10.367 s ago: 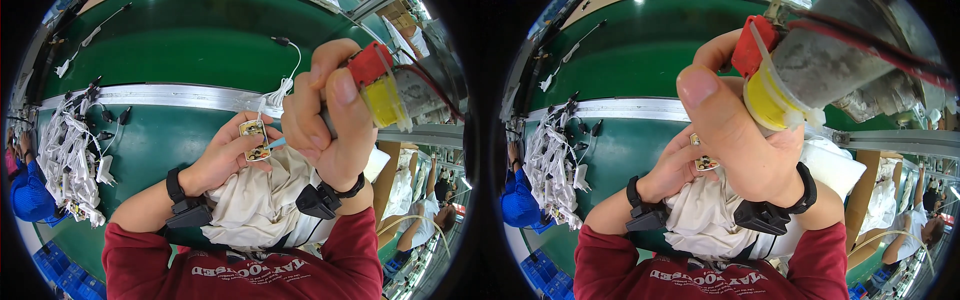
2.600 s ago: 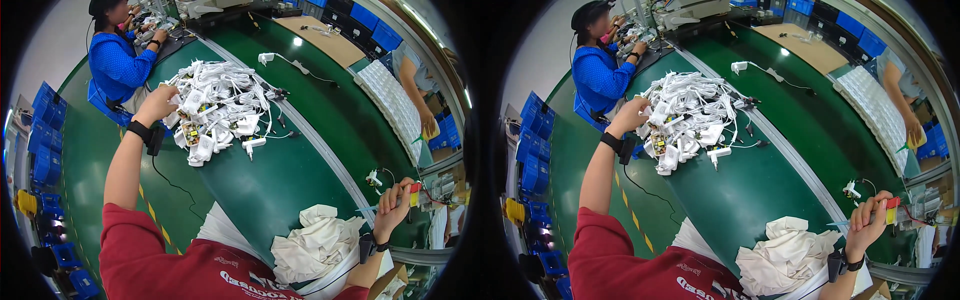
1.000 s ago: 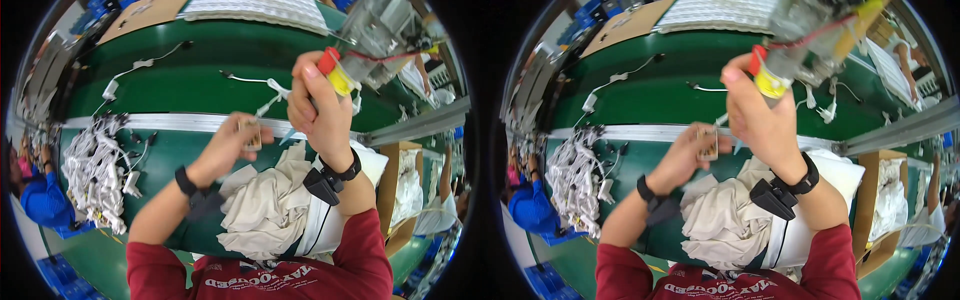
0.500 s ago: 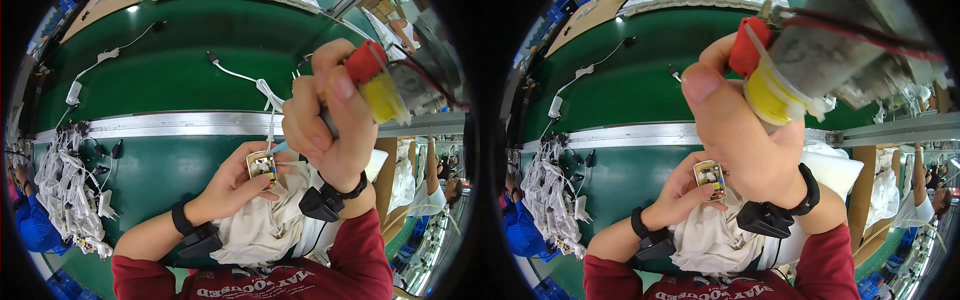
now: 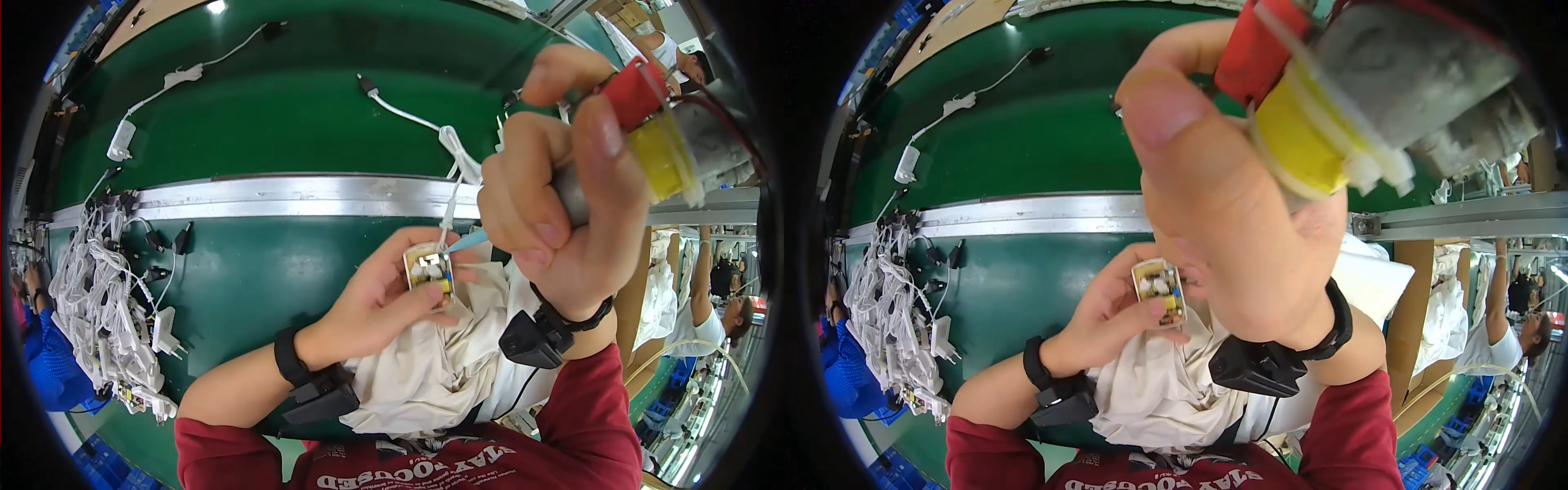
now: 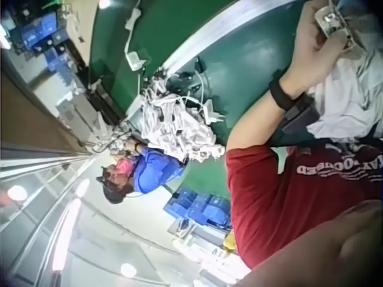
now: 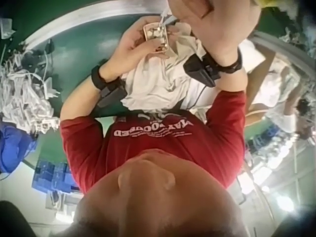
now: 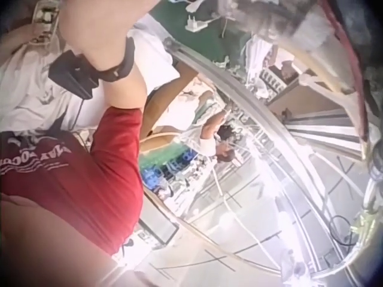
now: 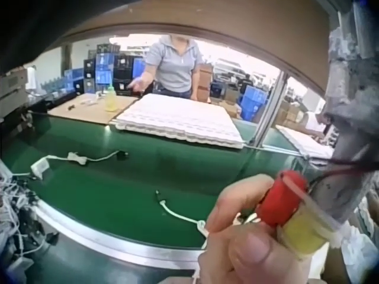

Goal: The person picks up a power adapter, applies glue to the internal circuit board using a dispenser, and places it onto a pile. This process is repeated for several more adapters taken from the conveyor belt.

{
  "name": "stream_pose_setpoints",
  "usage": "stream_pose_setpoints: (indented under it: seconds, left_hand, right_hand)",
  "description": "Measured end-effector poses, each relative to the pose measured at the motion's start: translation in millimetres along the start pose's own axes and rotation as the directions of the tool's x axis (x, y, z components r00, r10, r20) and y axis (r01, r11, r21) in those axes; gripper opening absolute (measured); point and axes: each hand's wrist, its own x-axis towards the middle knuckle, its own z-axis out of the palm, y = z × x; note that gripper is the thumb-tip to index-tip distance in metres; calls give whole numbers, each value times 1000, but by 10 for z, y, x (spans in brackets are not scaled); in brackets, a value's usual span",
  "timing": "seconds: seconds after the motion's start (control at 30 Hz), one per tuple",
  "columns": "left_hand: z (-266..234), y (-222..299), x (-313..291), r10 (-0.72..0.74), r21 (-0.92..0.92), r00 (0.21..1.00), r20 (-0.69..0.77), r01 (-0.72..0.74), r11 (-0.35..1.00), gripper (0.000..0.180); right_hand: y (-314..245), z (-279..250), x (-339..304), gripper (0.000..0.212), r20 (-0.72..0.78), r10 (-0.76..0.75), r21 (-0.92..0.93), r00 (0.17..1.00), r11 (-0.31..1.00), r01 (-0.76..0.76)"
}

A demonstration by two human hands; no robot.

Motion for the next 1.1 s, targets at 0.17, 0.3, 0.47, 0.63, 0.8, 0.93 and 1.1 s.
stream_pose_setpoints:
  seconds: [0.17, 0.3, 0.47, 0.63, 0.8, 0.93, 1.1]
  left_hand:
    - [-59, 106, 40, -21, -126, 984, -174, -1, 992, 41]
    - [-65, 118, 14, 36, -194, 986, -161, -67, 979, 41]
    - [-72, 107, 6, 62, -207, 988, -141, -91, 974, 41]
    - [-66, 89, 5, 73, -201, 987, -144, -102, 974, 40]
    - [-99, 83, 19, 55, -233, 991, -125, -83, 969, 38]
    - [-100, 40, 39, 101, -382, 995, -19, -101, 919, 39]
    - [-121, 27, 28, 112, -429, 993, 37, -86, 899, 40]
  right_hand:
    - [-7, 107, -8, 27, -5, 74, 254, 997, 965, -71]
    - [29, 70, -6, 26, 190, 8, 267, 982, 962, -59]
    - [114, -110, 19, 26, 410, -83, 289, 908, 956, -43]
    - [-19, -27, -125, 26, 225, 79, 263, 971, 955, -138]
    - [-120, 109, -196, 26, 94, 201, 221, 975, 951, -218]
    - [-125, 163, -198, 26, 147, 186, 90, 972, 976, -200]
    - [-107, 195, -194, 27, 173, 188, 13, 967, 981, -193]
